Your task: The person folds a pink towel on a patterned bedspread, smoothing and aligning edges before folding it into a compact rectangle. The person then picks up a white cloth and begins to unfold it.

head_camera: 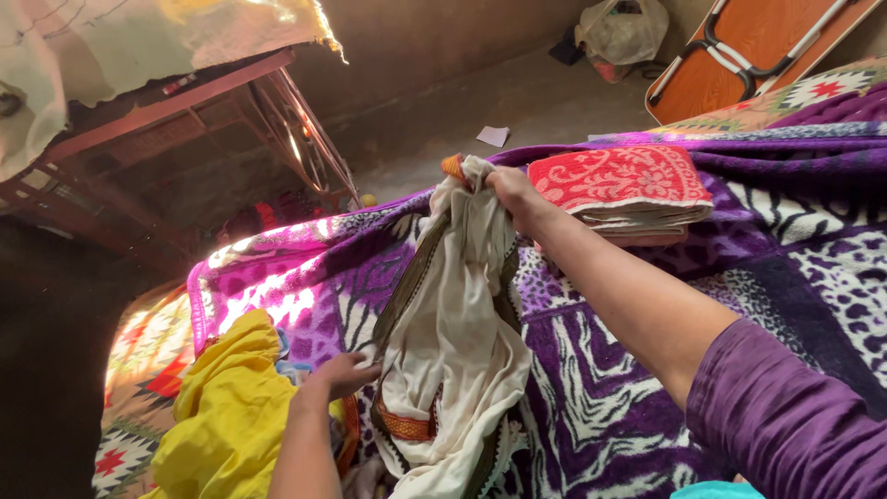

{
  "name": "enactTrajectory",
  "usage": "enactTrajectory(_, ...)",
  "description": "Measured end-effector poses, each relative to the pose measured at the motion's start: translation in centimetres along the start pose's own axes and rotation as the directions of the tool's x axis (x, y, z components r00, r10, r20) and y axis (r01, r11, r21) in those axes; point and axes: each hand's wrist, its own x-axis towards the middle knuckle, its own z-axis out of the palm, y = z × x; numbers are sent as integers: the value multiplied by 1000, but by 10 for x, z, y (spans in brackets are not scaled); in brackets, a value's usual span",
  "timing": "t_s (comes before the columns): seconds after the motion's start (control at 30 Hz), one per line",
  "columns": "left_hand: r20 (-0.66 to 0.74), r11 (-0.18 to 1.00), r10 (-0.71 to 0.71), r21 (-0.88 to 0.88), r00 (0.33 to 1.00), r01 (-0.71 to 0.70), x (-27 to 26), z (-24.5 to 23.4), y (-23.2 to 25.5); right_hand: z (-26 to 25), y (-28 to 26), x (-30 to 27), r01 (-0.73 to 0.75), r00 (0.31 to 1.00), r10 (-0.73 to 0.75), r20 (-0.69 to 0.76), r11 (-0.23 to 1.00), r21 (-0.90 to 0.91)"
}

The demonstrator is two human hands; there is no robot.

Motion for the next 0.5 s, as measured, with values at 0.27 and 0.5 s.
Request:
enactTrajectory(0.27, -22, 945, 275, -178, 961, -275, 14, 4, 58, -8, -4, -1, 7, 989, -43, -145, 971, -238)
enactTrajectory(0.5, -642, 678, -256, -652, 722, -340, 11, -45, 96, -13, 6, -2, -69, 996, 33, -83, 871, -487)
